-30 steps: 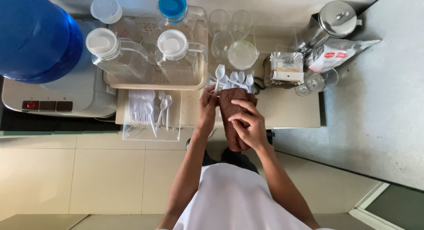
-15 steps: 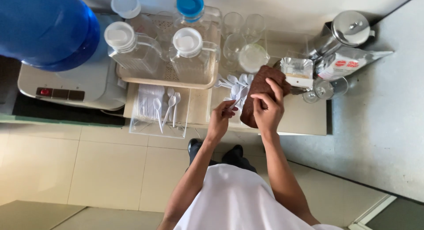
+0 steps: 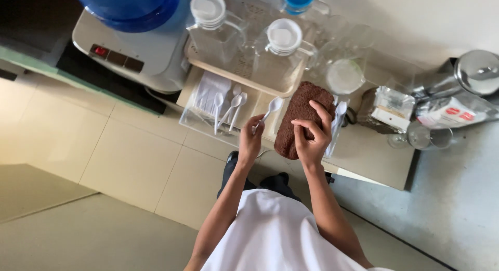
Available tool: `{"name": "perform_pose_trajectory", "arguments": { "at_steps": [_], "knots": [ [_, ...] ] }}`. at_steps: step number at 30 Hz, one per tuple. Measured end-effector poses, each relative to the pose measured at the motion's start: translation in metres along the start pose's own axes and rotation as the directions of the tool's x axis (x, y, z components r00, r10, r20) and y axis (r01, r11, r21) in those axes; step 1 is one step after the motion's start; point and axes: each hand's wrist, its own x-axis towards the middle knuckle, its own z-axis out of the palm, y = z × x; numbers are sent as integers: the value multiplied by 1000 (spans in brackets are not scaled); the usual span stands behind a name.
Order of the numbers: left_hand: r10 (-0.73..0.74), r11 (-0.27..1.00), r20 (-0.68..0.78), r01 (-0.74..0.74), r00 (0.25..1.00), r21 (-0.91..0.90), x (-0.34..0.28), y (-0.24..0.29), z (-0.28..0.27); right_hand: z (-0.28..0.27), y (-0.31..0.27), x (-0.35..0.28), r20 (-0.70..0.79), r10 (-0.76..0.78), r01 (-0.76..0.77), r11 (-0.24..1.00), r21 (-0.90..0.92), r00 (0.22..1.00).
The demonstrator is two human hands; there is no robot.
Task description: Organize and count plastic spoons at a beverage service station.
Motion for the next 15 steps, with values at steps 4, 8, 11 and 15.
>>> {"name": "perform_pose_trajectory", "arguments": {
  "at_steps": [4,8,11,15],
  "knots": [
    [-78,994,-85,71,993,-84,3,-19,-27,25,-7,-5,66,-41,36,997,68,997],
    [-43,999,-203,36,978,-38,6,-19,-52,45,-15,-8,140,-42,23,991,131,989],
    [-75,997,-268,75,961,-12,8,-18,-64,55,-18,-10,171,-34,6,987,162,985],
    [-189,982,-307,184,933,-47,16,-24,-74,63,-21,-8,181,-44,12,984,178,983]
  ]
}}
